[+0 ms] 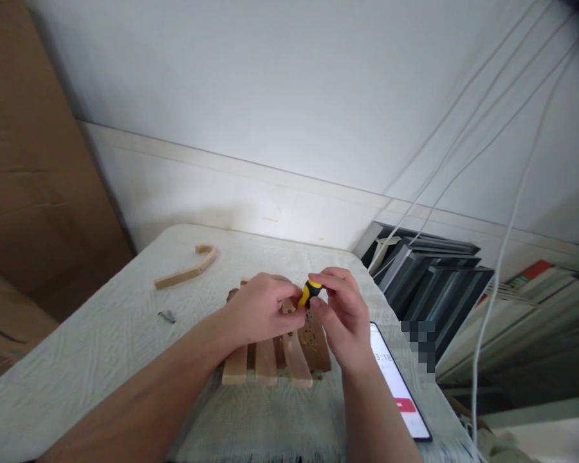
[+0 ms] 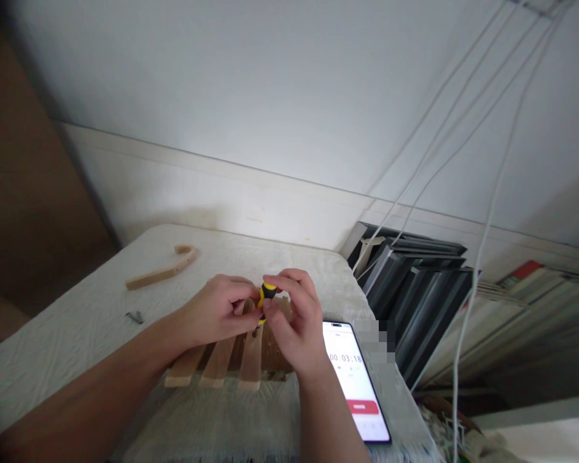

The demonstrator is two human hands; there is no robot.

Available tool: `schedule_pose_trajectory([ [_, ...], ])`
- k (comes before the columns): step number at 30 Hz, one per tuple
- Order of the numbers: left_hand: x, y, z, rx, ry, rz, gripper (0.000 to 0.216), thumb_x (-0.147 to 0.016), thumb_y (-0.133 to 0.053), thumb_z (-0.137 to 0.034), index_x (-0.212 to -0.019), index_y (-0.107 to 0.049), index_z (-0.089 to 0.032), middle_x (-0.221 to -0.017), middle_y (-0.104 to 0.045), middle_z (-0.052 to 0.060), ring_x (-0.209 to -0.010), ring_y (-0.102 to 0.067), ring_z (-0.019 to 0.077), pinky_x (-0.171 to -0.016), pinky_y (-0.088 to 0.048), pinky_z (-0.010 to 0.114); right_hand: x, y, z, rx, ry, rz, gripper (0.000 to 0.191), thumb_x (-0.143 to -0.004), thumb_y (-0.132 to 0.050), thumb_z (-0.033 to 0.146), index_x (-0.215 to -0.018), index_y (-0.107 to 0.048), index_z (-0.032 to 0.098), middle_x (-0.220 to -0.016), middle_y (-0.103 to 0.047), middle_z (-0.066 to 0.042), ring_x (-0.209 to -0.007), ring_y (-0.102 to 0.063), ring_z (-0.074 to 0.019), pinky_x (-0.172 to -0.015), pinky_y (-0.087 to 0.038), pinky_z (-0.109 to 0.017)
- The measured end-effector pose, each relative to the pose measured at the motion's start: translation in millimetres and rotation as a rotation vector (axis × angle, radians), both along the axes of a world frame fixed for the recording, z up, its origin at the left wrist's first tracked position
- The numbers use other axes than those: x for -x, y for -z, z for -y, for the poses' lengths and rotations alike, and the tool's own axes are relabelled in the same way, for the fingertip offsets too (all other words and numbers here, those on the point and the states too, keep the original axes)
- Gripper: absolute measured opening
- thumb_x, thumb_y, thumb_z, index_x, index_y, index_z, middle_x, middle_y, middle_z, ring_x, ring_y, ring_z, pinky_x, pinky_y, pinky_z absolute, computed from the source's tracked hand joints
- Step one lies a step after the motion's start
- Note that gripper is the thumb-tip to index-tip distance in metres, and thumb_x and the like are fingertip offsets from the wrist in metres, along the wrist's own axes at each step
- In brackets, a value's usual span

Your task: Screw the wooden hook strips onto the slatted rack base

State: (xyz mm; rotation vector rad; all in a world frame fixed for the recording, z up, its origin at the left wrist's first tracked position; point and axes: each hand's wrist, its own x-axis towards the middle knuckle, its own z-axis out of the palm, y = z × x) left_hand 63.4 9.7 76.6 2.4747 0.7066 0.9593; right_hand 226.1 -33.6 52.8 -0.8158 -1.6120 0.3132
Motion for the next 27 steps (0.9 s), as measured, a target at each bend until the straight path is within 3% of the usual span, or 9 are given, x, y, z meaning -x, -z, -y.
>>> schedule_pose_trajectory([
  [7,0.4,-0.1,0.1,0.006,-0.037,0.015,0.022,-0.072,-0.062,-0.019,-0.054,-0.048,-0.016,-0.049,-0.038,-0.008,-0.045,-0.033,0.0053,-0.046,-0.025,0.019,0.2,3.9,-3.8,0.001,0.038,-0.004,0.033,-0.082,-0.064,0.015,-0.11,-0.065,0.032,-0.1,-0.053,-0.003,-0.088,-0.056,-0.0172,-0.079,-0.049,-0.037],
  [12,1.7,-0.7,0.3,0.039,0.019,0.02,0.031,-0.075,-0.06,-0.02,-0.052,-0.039,-0.017,-0.05,-0.039,-0.007,-0.047,-0.036,0.0061,-0.047,-0.025,0.02,-0.1,3.4,-3.6,-0.006,0.013,0.023,0.032,-0.084,-0.061,0.015,-0.111,-0.065,0.032,-0.106,-0.056,-0.005,-0.097,-0.056,-0.0193,-0.085,-0.048,-0.04],
  [17,0.3,0.2,-0.3,0.029,-0.019,0.022,0.026,-0.075,-0.06,-0.021,-0.054,-0.045,-0.016,-0.051,-0.041,-0.007,-0.047,-0.036,0.0059,-0.049,-0.027,0.02,0.5,2.8,-3.4,-0.032,0.082,0.016,0.03,-0.082,-0.064,0.015,-0.108,-0.065,0.031,-0.103,-0.056,-0.004,-0.095,-0.057,-0.0192,-0.083,-0.049,-0.039],
  [22,0.6,-0.4,0.2,0.033,-0.021,0.01,0.027,-0.074,-0.059,-0.02,-0.052,-0.044,-0.016,-0.048,-0.04,-0.007,-0.046,-0.036,0.006,-0.047,-0.026,0.02,0.9,2.6,-3.7,-0.043,0.044,0.028,0.029,-0.086,-0.059,0.016,-0.11,-0.064,0.03,-0.111,-0.058,-0.006,-0.106,-0.056,-0.0218,-0.091,-0.047,-0.044],
  [27,1.3,-0.4,-0.1,0.05,-0.038,-0.004,0.016,-0.073,-0.068,-0.028,-0.066,-0.062,-0.015,-0.056,-0.054,-0.005,-0.05,-0.045,0.007,-0.049,-0.031,0.019,1.0,5.9,-7.3,-0.078,0.096,-0.035,0.022,-0.081,-0.066,0.016,-0.098,-0.063,0.028,-0.095,-0.055,-0.003,-0.09,-0.056,-0.0185,-0.077,-0.049,-0.037],
])
